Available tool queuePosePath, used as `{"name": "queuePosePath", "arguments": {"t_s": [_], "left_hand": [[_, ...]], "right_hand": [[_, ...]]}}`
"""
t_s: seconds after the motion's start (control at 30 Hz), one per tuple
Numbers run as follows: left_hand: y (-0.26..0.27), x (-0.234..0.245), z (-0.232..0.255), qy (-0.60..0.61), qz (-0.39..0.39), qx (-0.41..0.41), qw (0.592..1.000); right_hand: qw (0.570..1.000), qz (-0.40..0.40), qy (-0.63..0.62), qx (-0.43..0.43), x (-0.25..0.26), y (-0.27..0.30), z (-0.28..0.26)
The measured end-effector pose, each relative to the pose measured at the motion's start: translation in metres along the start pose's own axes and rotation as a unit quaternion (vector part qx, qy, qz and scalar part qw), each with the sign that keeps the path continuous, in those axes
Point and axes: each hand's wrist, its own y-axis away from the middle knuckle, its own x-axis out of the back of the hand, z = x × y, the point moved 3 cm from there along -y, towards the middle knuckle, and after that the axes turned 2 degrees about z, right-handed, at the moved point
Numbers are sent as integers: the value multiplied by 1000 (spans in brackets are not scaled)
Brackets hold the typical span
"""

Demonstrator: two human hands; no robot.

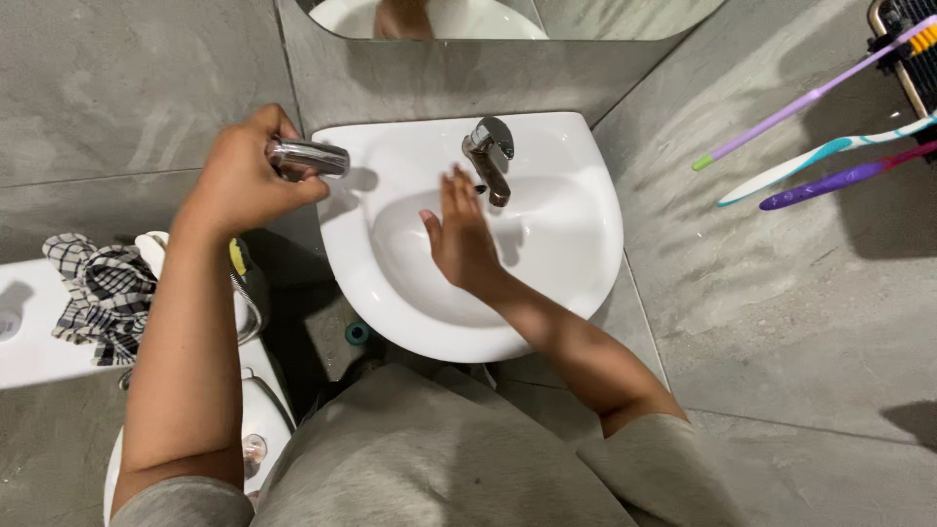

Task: The person cleans a sink and a bidet sprayer by hand using a sponge and a brush.

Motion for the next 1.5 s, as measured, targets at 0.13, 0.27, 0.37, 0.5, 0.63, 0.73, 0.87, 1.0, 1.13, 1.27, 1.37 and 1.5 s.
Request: {"name": "queuePosePath", "arguments": {"t_s": [0.13,0.27,0.37,0.5,0.63,0.73,0.87,1.0,1.13,1.27,1.37,1.5], "left_hand": [[-5,-26,19,36,-40,-11,998],[-15,-43,34,-8,-55,-51,997],[-17,-52,35,-6,-66,-56,996],[-20,-58,32,-20,-47,-75,996],[-22,-55,26,16,-22,-34,999],[-24,-49,21,8,-6,-22,1000],[-25,-43,16,9,3,-21,1000],[-26,-32,12,5,30,-59,998],[-26,-29,9,19,37,-53,998],[-27,-27,10,4,46,-68,997],[-31,-29,10,23,38,-55,998],[-35,-31,12,22,19,-46,999]], "right_hand": [[924,-4,-369,-102,-18,-14,-14],[641,-48,-716,-273,-49,-43,3],[627,-26,-726,-283,-62,-44,19],[655,-52,-724,-211,-69,-38,29],[957,-24,-264,-120,-52,-40,27],[999,-16,29,-42,-37,-70,33],[986,-115,54,-112,-48,-84,12],[990,-61,82,-97,-54,-85,-5],[995,-80,5,65,-55,-79,-30],[975,-217,35,19,-58,-81,-41],[983,-85,-48,157,-45,-77,-53],[941,-295,-60,153,-40,-40,-48]]}}
